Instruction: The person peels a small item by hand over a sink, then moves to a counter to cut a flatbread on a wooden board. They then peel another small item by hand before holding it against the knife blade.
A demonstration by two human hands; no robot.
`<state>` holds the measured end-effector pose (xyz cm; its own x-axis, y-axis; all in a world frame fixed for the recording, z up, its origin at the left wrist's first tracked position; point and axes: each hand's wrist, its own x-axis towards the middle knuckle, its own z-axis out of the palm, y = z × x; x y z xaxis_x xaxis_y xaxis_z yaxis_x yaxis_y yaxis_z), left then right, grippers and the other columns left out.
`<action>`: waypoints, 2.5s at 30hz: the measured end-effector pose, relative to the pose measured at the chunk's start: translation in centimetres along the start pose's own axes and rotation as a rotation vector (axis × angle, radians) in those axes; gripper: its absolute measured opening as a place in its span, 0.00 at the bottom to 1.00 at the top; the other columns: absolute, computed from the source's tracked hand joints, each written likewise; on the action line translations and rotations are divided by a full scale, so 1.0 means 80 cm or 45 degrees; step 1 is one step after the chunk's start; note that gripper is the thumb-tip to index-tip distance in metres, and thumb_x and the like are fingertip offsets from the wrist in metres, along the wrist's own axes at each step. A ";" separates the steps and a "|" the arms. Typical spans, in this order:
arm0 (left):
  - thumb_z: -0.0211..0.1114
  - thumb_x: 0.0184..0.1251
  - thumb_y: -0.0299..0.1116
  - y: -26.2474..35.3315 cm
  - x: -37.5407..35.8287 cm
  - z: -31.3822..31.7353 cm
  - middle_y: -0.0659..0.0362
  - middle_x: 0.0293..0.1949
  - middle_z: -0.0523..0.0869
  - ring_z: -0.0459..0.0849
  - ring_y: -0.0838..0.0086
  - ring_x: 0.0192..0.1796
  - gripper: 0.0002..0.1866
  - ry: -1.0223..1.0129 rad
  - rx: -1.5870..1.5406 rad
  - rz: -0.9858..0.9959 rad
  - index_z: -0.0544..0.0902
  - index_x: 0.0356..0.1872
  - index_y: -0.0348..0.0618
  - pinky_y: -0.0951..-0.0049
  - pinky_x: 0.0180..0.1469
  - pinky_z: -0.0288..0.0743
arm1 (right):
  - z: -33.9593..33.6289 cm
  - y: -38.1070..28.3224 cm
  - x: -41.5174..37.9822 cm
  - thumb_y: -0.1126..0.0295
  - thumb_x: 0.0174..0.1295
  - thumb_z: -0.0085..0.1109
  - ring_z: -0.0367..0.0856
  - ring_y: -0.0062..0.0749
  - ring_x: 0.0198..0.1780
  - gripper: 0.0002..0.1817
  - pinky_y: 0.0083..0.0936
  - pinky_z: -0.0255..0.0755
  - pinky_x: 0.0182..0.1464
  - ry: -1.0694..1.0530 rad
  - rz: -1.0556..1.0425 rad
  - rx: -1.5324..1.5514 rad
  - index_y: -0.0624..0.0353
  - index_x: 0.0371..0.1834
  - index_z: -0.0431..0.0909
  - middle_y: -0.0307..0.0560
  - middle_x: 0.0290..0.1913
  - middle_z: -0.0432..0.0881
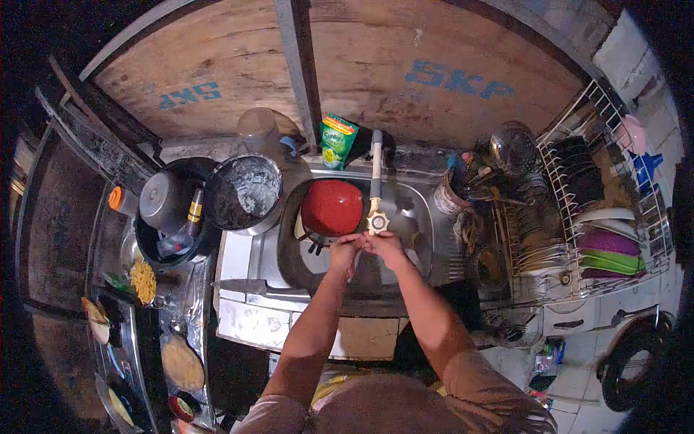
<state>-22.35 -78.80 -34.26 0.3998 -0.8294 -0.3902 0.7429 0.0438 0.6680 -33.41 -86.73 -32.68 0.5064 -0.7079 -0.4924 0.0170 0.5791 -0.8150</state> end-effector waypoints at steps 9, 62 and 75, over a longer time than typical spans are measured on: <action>0.63 0.58 0.23 0.001 -0.003 0.007 0.56 0.29 0.84 0.82 0.74 0.29 0.05 0.045 0.433 0.134 0.82 0.33 0.31 0.75 0.33 0.77 | -0.007 0.012 -0.002 0.69 0.59 0.59 0.79 0.24 0.28 0.08 0.21 0.74 0.27 0.025 -0.131 -0.074 0.63 0.36 0.79 0.40 0.30 0.81; 0.52 0.66 0.21 -0.003 0.004 -0.016 0.55 0.39 0.83 0.82 0.72 0.38 0.11 -0.274 0.000 -0.067 0.77 0.47 0.34 0.73 0.43 0.76 | 0.000 0.001 -0.003 0.75 0.55 0.64 0.83 0.30 0.32 0.09 0.23 0.79 0.37 -0.037 -0.010 0.010 0.66 0.37 0.79 0.46 0.32 0.82; 0.67 0.55 0.30 0.008 -0.013 0.012 0.52 0.37 0.85 0.84 0.65 0.40 0.10 -0.022 1.332 0.434 0.83 0.38 0.41 0.71 0.47 0.75 | -0.013 0.008 -0.001 0.70 0.57 0.61 0.75 0.19 0.26 0.04 0.14 0.65 0.26 0.005 0.005 0.063 0.57 0.32 0.79 0.36 0.27 0.79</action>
<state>-22.84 -78.42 -32.83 0.4838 -0.8716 -0.0794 -0.2308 -0.2146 0.9490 -34.37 -86.71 -33.51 0.5032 -0.7071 -0.4968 0.0579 0.6012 -0.7970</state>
